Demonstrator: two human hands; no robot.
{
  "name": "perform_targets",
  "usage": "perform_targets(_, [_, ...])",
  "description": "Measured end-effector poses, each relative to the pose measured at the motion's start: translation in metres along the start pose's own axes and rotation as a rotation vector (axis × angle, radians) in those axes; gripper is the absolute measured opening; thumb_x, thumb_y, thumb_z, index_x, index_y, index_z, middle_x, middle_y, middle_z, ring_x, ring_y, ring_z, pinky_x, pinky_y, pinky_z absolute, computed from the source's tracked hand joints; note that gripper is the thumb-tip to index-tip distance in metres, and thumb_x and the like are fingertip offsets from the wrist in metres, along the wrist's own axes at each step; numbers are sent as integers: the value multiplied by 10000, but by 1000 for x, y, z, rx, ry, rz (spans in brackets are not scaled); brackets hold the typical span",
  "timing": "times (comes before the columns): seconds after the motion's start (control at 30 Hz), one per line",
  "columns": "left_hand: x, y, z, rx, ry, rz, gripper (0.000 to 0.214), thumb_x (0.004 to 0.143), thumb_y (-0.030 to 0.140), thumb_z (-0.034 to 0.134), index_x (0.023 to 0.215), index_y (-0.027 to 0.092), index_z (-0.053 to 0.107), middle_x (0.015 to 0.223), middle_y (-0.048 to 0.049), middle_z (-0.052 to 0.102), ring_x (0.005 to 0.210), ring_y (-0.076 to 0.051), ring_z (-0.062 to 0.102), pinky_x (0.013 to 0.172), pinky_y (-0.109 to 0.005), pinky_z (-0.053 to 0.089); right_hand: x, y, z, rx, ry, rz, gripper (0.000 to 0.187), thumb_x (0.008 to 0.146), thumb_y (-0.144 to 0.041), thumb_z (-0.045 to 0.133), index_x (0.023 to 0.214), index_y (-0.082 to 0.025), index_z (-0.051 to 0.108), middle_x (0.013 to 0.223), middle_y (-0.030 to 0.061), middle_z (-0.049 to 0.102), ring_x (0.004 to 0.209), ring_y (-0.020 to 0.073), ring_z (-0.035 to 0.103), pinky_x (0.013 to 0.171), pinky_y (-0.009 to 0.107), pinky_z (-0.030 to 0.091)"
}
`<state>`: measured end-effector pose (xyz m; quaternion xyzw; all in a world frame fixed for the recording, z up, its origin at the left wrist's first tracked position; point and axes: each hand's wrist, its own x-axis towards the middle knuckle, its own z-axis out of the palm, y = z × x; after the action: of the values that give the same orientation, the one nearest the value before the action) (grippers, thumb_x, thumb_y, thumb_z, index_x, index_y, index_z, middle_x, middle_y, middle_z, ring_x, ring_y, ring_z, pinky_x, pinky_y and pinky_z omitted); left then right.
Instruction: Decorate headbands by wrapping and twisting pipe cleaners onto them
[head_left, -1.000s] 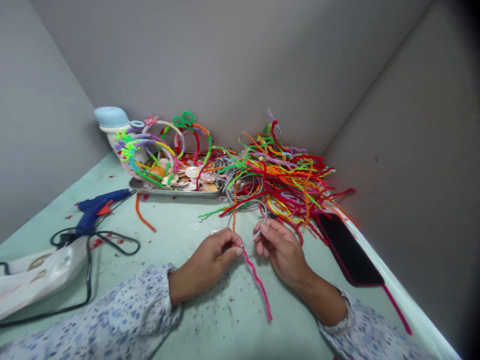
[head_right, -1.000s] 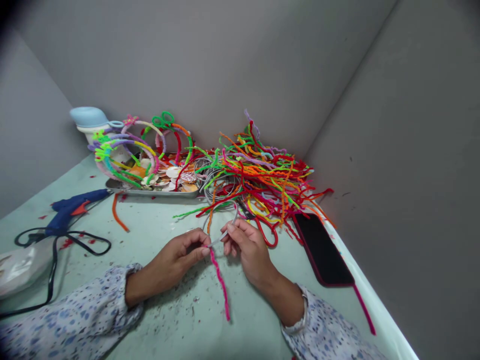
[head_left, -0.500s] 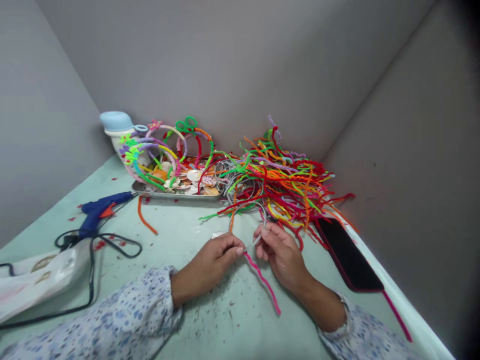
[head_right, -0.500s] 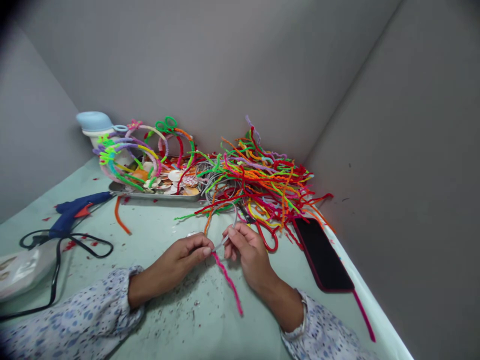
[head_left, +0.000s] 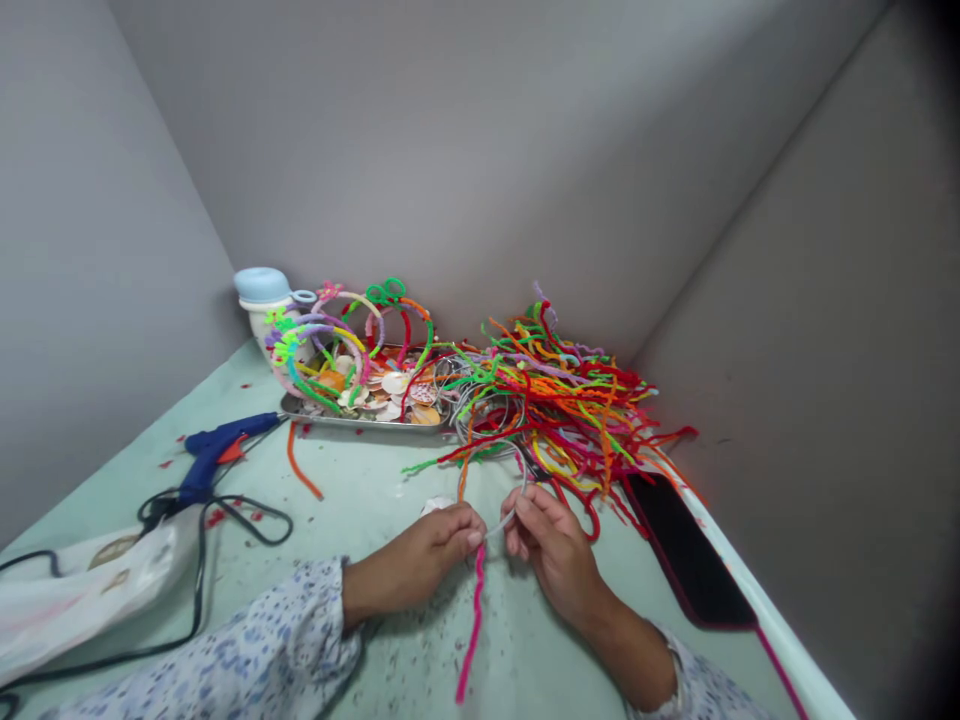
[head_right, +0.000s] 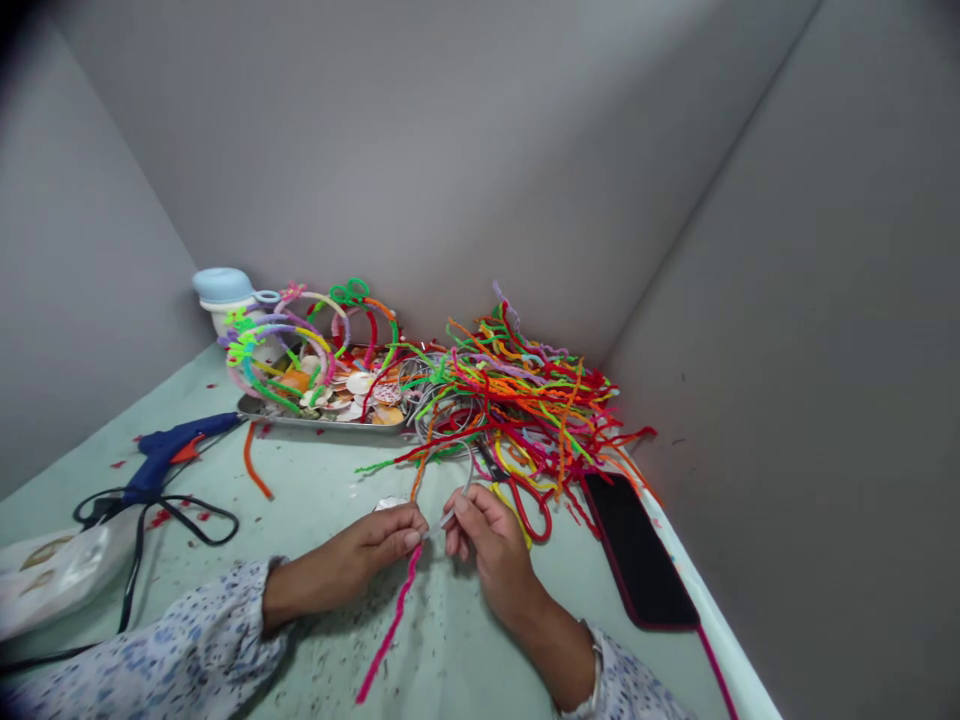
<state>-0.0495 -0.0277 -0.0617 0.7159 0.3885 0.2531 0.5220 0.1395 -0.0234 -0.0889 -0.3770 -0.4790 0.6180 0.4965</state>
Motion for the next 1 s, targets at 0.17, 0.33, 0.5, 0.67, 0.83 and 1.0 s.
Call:
perform_targets(0.17, [1,-3,-2,-67,-9,-3,266,931,367,424,805,164,541,764,7,472,738,-143,424,701,-257,348,0,1,0,-17,16,-1,268,896,-416,551,809,-169,605,570,-25,552,482,88,446,474,199,330])
perform_targets(0.33, [3,-4,-2,-98,-23,-30,297,924,395,434,791,157,551,740,15,438,696,-130,396,664,-250,334,0,1,0,-25,23,1,276,881,-436,563,810,-173,609,575,-23,552,486,101,451,479,212,334])
perform_targets(0.5, [3,-1,-5,-76,-37,-60,286,915,390,440,769,164,537,725,18,442,687,-132,392,649,-247,336,0,0,-1,-28,-5,13,272,895,-428,547,828,-171,607,601,-16,556,503,105,457,493,221,337])
perform_targets(0.67, [3,0,-6,-56,-62,-35,298,921,400,413,793,169,551,760,8,490,722,-140,434,674,-246,369,-1,-1,0,-23,-29,4,269,904,-415,539,806,-172,599,585,-20,550,496,97,448,490,214,332])
perform_targets(0.83, [3,1,-5,-146,-19,-40,344,902,454,448,769,163,574,733,2,493,711,-143,440,680,-250,377,0,-1,2,19,22,1,277,877,-428,574,783,-170,605,591,-15,560,491,97,459,468,207,341])
perform_targets(1.0, [2,0,-4,-358,37,-26,239,886,346,534,987,155,635,891,-46,601,834,-161,519,796,-285,384,4,-6,4,133,145,5,292,813,-453,648,751,-171,600,575,-20,552,464,88,454,432,194,340])
